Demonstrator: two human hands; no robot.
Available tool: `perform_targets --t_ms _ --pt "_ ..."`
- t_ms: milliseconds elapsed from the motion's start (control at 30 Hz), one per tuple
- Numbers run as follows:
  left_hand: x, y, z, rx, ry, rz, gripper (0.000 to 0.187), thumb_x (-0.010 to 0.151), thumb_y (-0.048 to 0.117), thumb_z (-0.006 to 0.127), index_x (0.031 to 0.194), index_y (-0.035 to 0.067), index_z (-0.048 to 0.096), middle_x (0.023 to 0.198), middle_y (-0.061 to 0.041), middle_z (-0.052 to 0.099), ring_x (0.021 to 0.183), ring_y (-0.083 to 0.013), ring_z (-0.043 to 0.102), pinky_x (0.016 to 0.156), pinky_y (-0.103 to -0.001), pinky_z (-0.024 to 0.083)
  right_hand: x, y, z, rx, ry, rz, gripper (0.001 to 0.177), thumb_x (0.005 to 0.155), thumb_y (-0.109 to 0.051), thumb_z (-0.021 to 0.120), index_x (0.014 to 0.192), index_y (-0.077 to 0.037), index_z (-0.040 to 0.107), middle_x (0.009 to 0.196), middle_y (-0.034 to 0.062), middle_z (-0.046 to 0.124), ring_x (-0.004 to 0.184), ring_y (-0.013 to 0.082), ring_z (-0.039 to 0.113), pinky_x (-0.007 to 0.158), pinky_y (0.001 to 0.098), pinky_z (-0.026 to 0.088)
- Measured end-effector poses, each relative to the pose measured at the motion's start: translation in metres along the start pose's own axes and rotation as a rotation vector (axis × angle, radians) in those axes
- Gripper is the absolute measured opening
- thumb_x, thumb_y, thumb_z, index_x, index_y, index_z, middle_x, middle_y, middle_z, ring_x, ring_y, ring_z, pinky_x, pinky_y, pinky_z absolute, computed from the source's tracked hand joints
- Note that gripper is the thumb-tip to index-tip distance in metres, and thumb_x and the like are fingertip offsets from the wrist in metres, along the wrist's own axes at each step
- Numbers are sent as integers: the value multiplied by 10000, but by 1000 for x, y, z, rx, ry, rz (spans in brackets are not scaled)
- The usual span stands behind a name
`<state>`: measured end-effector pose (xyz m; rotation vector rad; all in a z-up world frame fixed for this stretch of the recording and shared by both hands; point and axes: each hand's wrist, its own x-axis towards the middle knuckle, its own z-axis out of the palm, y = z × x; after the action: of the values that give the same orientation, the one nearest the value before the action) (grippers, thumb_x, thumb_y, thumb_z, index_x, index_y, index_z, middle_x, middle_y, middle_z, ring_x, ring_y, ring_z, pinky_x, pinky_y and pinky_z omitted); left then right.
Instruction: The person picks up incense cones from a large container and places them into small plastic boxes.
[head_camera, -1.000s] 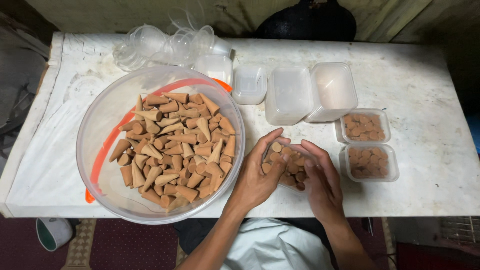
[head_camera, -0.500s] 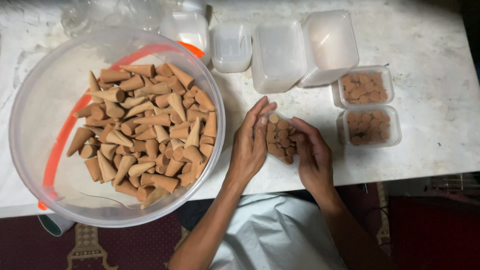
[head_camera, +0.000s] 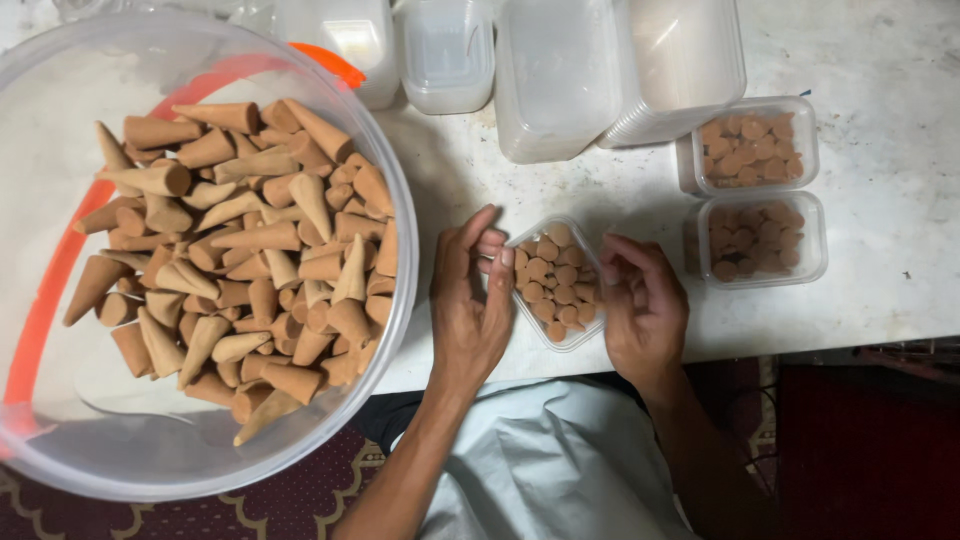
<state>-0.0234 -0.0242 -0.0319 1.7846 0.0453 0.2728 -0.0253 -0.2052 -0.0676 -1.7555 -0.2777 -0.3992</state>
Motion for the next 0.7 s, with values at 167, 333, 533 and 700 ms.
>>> perform_targets --t_ms 167,333,533,700 --pt "0 -2 7 12 32 15 364 1027 138 523 1373 22 530 1047 -108 555 983 -238 599 855 -377 570 5 -2 -1 -42 -10 -37 306 951 96 557 1255 113 592 898 119 585 703 146 542 637 300 509" --pt "-3 -2 9 13 94 2 349 1024 154 534 1345 18 550 1042 -110 565 972 -234 617 839 -362 570 2 1 -4 -37 -36 -64 298 966 67 554 1260 89 594 897 105 608 713 128 530 632 283 478" --pt "-8 3 6 -18 155 -12 339 1037 196 525 1336 40 557 1047 -91 588 968 -204 641 828 -349 582 0 -1 -10 -66 -92 -39 290 982 44 558 1267 37 613 818 83 599 627 128 528 555 275 480" --pt "-9 3 6 -11 167 29 317 1038 229 529 1303 69 597 1078 -130 646 1063 -273 670 915 -422 561 -6 -7 -10 -19 -95 28 296 1007 -55 583 1289 35 585 678 79 630 481 136 584 454 262 486"
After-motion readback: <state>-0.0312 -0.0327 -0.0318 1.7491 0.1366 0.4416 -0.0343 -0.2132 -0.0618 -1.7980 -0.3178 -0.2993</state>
